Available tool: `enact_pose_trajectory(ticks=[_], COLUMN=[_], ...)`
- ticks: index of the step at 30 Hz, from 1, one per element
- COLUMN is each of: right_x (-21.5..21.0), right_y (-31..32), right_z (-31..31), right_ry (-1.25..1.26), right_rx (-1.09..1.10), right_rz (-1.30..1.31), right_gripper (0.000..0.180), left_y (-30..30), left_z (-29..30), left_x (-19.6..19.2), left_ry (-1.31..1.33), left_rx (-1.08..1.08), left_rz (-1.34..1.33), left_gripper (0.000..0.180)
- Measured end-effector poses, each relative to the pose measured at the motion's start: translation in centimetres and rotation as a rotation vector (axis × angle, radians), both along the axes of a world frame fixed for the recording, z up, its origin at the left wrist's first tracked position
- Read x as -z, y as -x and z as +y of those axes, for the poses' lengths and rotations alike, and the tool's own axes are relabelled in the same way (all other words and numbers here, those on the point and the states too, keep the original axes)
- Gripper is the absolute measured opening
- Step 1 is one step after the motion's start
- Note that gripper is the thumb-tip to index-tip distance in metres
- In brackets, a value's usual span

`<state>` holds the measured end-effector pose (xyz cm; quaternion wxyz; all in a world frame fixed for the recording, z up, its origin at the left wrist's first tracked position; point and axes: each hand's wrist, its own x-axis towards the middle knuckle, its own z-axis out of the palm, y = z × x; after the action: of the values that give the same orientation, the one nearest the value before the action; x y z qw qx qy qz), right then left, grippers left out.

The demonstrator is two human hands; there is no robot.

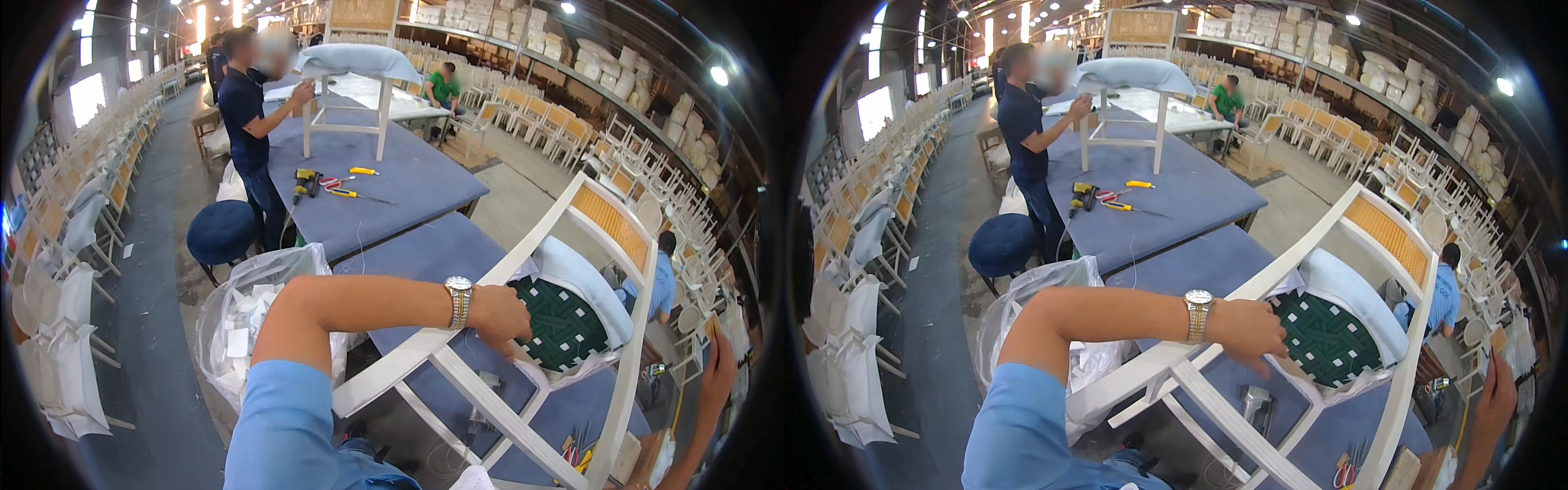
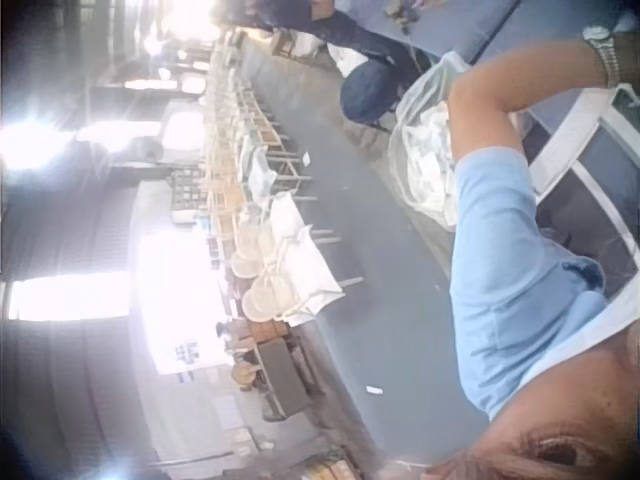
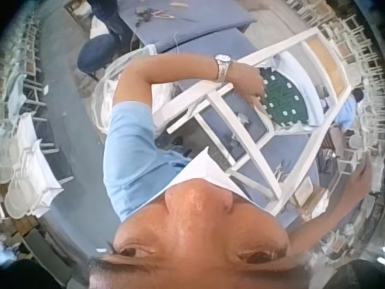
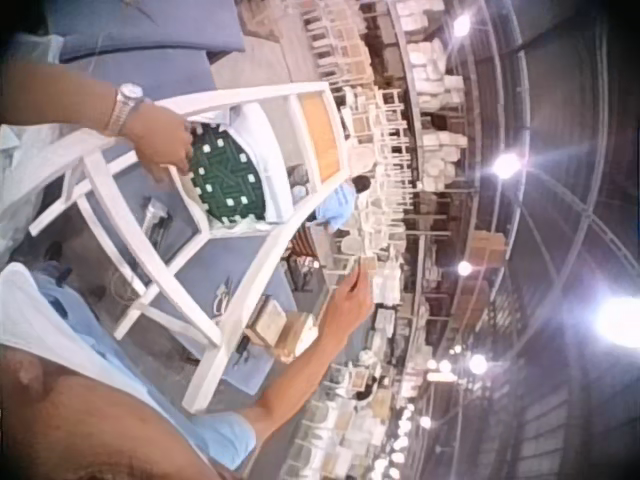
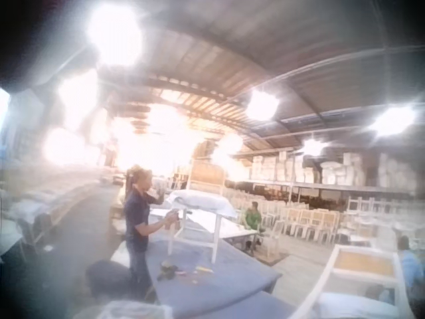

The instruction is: The person staples and smooths white fabric over a chair seat frame using a staple gun and a yellow utility knife. They repeatedly reposition the chair, trim excess fabric, and press the material into place while working at a table in a workshop.

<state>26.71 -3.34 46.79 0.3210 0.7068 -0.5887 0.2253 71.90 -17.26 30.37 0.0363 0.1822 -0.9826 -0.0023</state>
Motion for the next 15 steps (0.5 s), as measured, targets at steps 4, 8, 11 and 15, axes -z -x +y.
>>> enact_pose_trajectory(ticks=[4,8,11,15], right_x=[0.0,4.7,6.1,11.3], right_y=[-9.3,-10.5,-11.2,-7.9], right_z=[-9.0,-19.2,-21.8,-23.6], right_ry=[-0.266,-0.173,-0.239,-0.306], right_rx=[0.068,-0.247,-0.205,-0.065], right_rz=[-0.096,0.038,-0.063,-0.056], right_gripper=[0.027,0.013,0.011,0.014], left_y=[-0.5,-0.4,0.0,3.2], left_z=[0.4,0.4,0.0,-1.3], left_x=[0.2,0.4,-0.2,-6.3], left_ry=[-0.135,-0.123,-0.096,-0.020], left_rx=[-0.021,-0.086,-0.088,-0.124], left_rz=[0.050,0.050,-0.019,-0.234], left_gripper=[0.048,0.048,0.048,0.047])
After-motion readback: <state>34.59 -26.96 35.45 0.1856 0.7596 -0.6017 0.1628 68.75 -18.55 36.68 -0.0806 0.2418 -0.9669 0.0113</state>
